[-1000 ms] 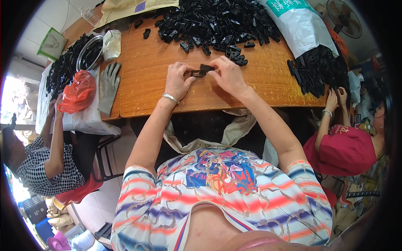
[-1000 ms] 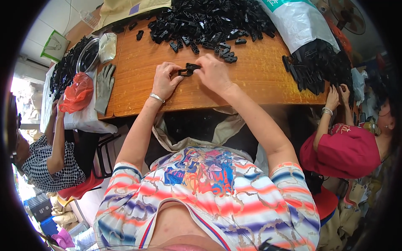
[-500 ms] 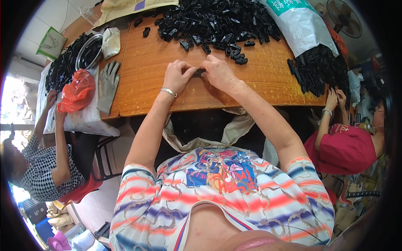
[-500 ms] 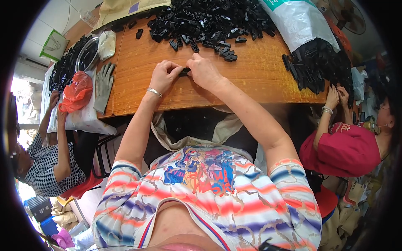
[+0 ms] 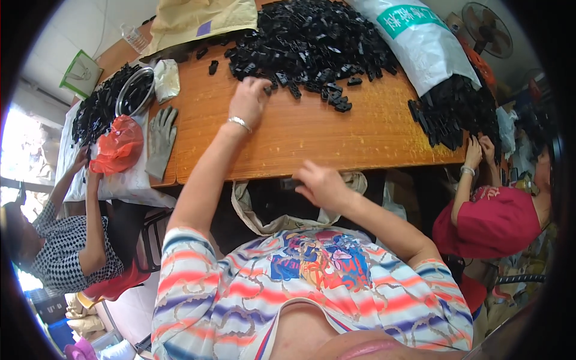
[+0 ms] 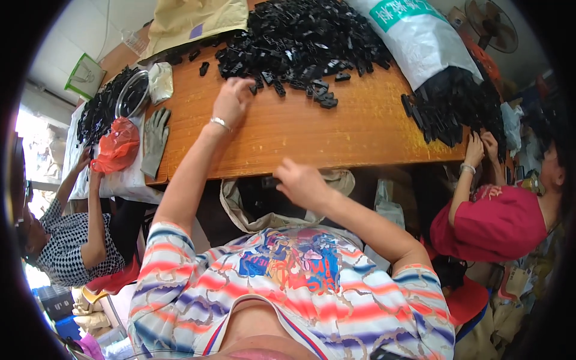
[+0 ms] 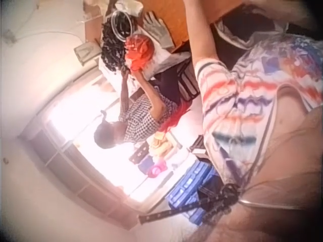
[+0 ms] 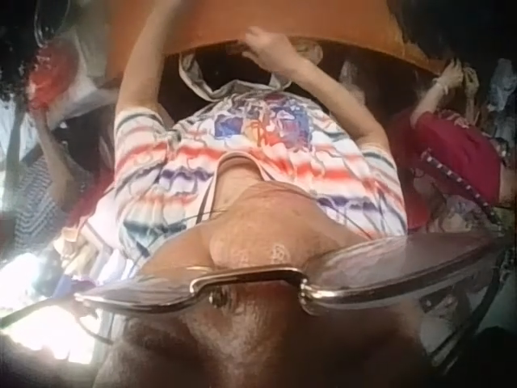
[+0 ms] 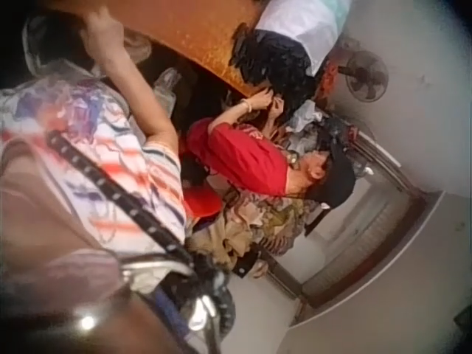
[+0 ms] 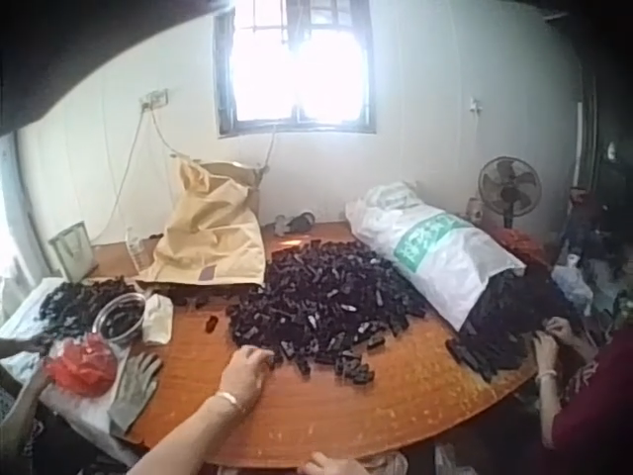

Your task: Assembling small black plastic components by hand at a workbench.

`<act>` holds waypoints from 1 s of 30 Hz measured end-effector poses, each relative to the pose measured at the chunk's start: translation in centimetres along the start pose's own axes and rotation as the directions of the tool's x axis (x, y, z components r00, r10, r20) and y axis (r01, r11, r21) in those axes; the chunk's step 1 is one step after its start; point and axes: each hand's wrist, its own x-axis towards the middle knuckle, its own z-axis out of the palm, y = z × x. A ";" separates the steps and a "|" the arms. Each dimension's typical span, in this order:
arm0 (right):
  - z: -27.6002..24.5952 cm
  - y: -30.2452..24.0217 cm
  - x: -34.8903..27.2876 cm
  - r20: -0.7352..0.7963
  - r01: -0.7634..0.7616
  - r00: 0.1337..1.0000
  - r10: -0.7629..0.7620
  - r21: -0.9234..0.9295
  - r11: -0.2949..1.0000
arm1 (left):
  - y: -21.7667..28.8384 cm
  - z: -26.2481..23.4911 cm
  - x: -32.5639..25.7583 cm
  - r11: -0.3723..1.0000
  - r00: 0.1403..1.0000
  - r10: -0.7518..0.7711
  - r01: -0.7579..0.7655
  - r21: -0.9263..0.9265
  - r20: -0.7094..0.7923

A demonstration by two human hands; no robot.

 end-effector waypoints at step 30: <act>-6.5 9.5 6.3 -0.087 -0.442 0.830 0.551 0.500 0.745 | 5.0 0.4 -7.1 0.992 0.998 0.041 -0.035 -0.125 0.048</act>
